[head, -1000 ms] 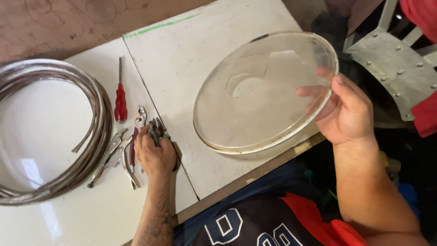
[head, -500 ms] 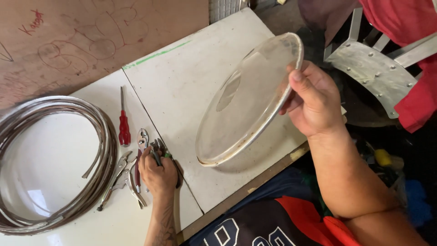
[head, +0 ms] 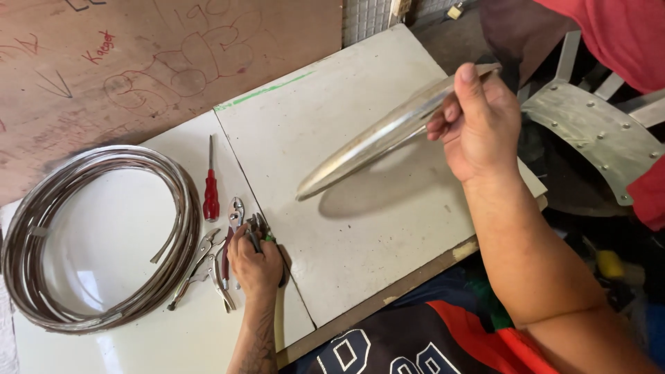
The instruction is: Repairing or adjusting the rim of a drum head using a small hand tool at a workbench
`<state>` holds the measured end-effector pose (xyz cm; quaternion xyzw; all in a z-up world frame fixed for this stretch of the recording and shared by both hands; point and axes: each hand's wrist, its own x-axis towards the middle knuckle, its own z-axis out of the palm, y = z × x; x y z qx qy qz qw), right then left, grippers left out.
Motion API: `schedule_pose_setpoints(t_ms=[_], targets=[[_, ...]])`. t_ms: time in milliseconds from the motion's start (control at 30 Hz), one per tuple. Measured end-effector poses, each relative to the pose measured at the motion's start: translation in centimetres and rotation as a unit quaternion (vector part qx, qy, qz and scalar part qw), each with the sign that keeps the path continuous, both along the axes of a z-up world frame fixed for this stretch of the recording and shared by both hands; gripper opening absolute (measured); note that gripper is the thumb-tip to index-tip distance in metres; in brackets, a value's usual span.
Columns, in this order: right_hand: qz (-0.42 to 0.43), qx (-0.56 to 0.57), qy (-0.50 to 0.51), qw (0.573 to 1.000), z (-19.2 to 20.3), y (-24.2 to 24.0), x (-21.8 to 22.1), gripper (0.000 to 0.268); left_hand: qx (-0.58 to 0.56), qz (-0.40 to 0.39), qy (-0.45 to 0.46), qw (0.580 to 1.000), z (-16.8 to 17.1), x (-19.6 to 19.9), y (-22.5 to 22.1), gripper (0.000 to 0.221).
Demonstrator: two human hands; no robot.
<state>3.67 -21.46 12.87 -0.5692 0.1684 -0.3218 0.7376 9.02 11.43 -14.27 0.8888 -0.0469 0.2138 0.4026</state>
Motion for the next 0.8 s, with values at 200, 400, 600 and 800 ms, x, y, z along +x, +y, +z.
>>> schedule_pose_setpoints(t_ms=[200, 400, 600, 800], targets=[[-0.108, 0.048, 0.016, 0.993, 0.7, -0.1, 2.7, 0.046, 0.028, 0.018, -0.076, 0.997, -0.5, 0.1, -0.1, 0.025], [-0.098, 0.027, 0.028, 0.994, 1.0, -0.2, 4.4, 0.05, 0.017, 0.029, -0.057, 0.998, -0.5, 0.1, -0.1, 0.009], [-0.111, -0.019, -0.011, 0.994, 0.4, -2.0, 6.4, 0.049, 0.025, 0.05, 0.022, 0.998, 0.2, 0.1, -0.2, 0.016], [-0.105, -0.03, -0.015, 0.994, -0.4, -3.8, 6.4, 0.052, -0.011, 0.051, -0.01, 0.999, 1.9, 0.0, -0.1, 0.033]])
